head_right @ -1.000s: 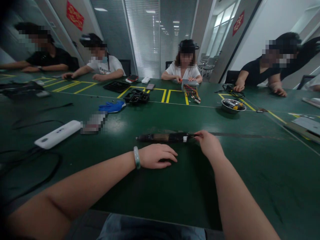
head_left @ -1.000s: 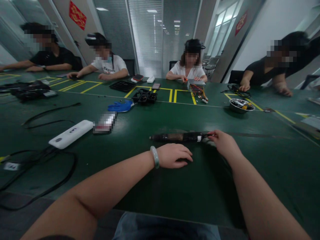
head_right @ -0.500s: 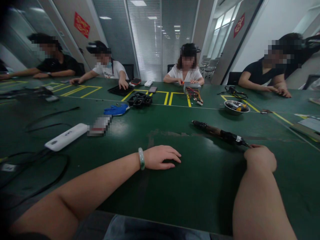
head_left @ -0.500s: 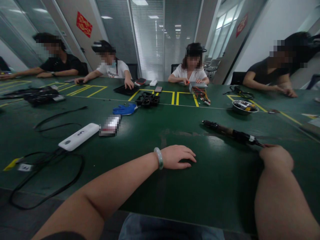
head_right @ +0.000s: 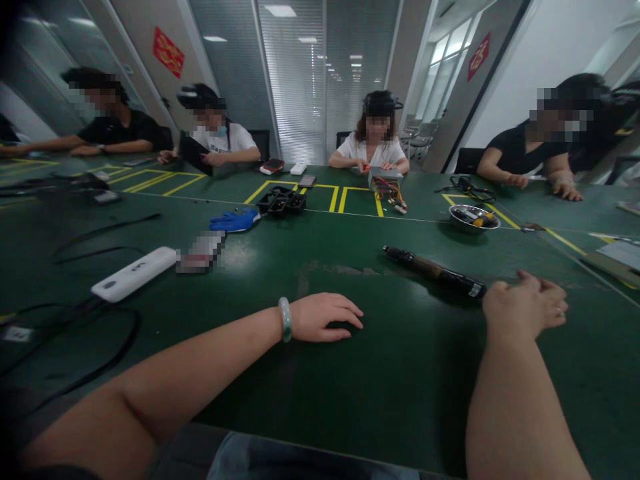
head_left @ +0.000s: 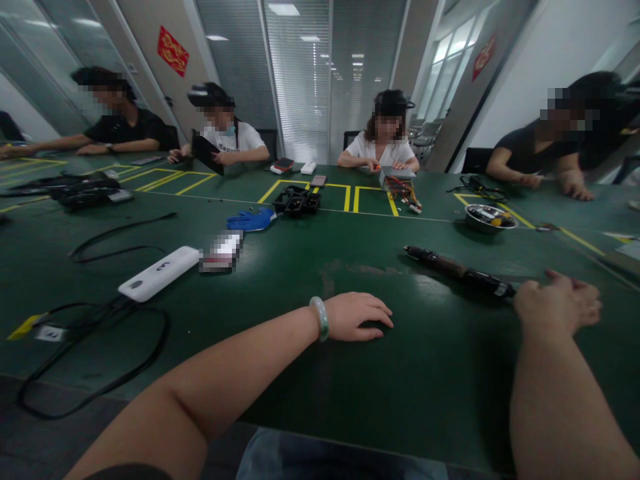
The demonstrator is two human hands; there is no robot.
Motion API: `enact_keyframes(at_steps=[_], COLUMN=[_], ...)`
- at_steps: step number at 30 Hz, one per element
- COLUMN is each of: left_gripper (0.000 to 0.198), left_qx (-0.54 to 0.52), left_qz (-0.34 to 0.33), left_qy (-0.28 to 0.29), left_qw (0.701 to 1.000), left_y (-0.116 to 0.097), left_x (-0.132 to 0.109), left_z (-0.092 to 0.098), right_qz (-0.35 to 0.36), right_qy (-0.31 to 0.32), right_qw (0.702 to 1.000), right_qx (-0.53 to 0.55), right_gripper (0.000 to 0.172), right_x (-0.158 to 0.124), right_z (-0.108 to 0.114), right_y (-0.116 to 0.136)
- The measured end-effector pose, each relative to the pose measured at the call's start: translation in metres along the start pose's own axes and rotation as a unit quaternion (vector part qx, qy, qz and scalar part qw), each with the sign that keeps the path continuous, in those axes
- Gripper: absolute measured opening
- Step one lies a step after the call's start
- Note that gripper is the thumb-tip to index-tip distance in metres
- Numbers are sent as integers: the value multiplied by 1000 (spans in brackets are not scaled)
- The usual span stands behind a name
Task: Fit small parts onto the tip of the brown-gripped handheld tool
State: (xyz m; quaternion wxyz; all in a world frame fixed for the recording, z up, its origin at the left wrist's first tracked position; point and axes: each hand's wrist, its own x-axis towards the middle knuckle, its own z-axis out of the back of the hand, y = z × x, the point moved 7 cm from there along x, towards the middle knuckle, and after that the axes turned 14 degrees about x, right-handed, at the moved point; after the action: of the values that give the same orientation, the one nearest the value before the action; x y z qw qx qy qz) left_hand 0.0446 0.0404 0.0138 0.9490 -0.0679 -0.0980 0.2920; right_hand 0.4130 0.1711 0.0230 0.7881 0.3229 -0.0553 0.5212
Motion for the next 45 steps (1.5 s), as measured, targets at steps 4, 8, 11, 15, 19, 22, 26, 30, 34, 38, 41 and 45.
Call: enact_keyframes(at_steps=[4, 8, 11, 15, 19, 22, 26, 30, 34, 38, 41, 45], left_gripper=[32, 32, 32, 31, 32, 34, 51, 70, 70, 70, 62, 48], left_qx=[1, 5, 9, 24, 48, 73, 118, 160, 163, 185, 191, 188], left_qz=[-4, -12, -16, -20, -24, 8, 125, 191, 203, 204, 202, 204], left_qy=[-6, -16, -24, -23, -30, -63, -130, -129, -100, -80, -80, -78], left_qw=[1000, 1000, 1000, 999, 998, 995, 976, 960, 960, 958, 957, 958], left_y=[-1, -1, -1, -2, -3, -2, 13, 25, 29, 30, 31, 32], left_x=[0, 1, 1, 0, 1, 1, -3, -5, -4, -4, -5, -5], left_z=[1, 1, 2, 1, 1, 8, 19, 15, 9, 11, 13, 15], right_qz=[-1, 37, 68, 91, 135, 207, 318, 403, 441, 462, 431, 320], right_qy=[138, 225, 221, 219, 233, 254, 291, 355, 397, 369, 305, 328], right_qw=[990, 974, 973, 971, 963, 944, 898, 831, 783, 793, 845, 889], right_qx=[33, 7, -4, 4, 13, 42, 90, 148, 184, 145, 84, -3], right_gripper=[72, 86, 81, 74, 68, 61, 49, 44, 47, 55, 52, 40], right_x=[-4, -9, -11, -11, -17, -38, -93, -161, -200, -195, -172, -155], right_z=[-25, -47, -52, -56, -64, -70, -67, -54, -39, -28, -19, -18], right_y=[23, 32, 35, 37, 51, 79, 139, 193, 217, 214, 197, 167])
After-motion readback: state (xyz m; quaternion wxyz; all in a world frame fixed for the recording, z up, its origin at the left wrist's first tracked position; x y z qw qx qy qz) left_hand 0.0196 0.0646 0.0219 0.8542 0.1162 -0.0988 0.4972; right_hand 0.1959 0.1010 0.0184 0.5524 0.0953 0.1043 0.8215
